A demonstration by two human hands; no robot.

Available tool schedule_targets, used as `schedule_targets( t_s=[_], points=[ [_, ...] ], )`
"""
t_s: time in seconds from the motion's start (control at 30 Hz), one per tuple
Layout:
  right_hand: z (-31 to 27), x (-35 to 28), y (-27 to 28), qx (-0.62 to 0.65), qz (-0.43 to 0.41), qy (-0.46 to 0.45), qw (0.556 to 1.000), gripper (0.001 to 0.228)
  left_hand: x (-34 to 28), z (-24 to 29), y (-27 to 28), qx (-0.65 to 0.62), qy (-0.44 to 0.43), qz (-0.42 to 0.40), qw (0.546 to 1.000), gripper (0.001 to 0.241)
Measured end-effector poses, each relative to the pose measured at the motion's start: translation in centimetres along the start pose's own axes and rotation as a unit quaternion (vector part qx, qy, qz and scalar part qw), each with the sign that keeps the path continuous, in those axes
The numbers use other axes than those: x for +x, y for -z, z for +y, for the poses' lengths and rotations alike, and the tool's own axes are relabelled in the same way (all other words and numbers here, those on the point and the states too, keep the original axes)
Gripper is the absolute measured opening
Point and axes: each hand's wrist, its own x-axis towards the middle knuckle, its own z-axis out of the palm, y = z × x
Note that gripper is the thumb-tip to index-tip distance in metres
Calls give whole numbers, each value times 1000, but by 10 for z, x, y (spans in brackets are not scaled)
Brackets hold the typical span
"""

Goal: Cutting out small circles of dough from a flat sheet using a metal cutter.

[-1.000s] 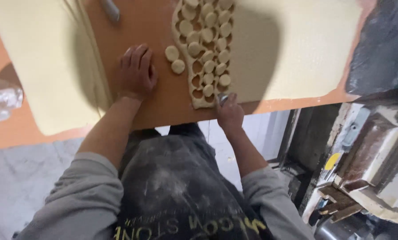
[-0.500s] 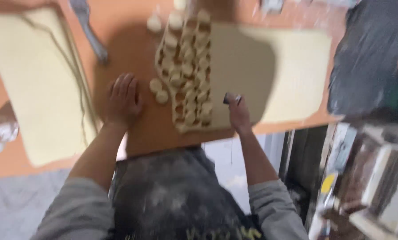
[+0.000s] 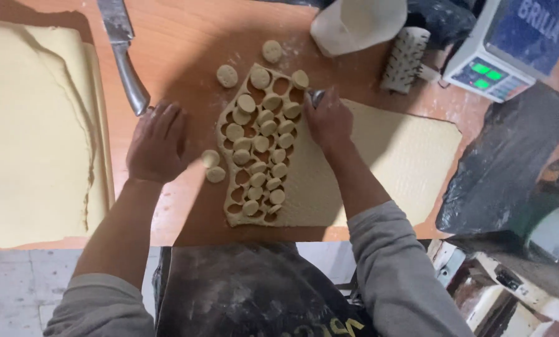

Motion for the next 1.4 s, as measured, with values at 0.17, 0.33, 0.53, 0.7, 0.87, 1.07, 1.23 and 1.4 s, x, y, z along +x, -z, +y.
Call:
schedule_targets(
  t_s=[0.17,0.33,0.53,0.7,0.87,1.07,1.23,1.4],
  points=[
    [17,3,-26,-58,-3,1,998,87,2,3,4,34,-13,6,999,54],
    [38,2,12,180,-7,67,981,73,-6,-12,-19,81,-15,4,997,46],
    [40,-46,-4,267,-14,-63,962,64,-15,-9,-20,92,-24,8,995,51],
    [8,-39,-24,-13,-14,25,999,79,-14,-13,-16,91,-2,-17,996,52],
    [27,-33,-22,-59,3,18,998,86,-6,-7,-7,74,-15,10,997,54],
    [65,-54,-36,484,-17,-127,866,64,-4,-7,-10,66,-3,-19,998,53],
    [11,-63,-15,84,-61,-51,993,58,-3,-12,-19,54,-16,34,998,50],
    [13,-82,-35,34,-84,-45,995,66,-23,-7,-18,48,-7,-6,999,54]
  ],
)
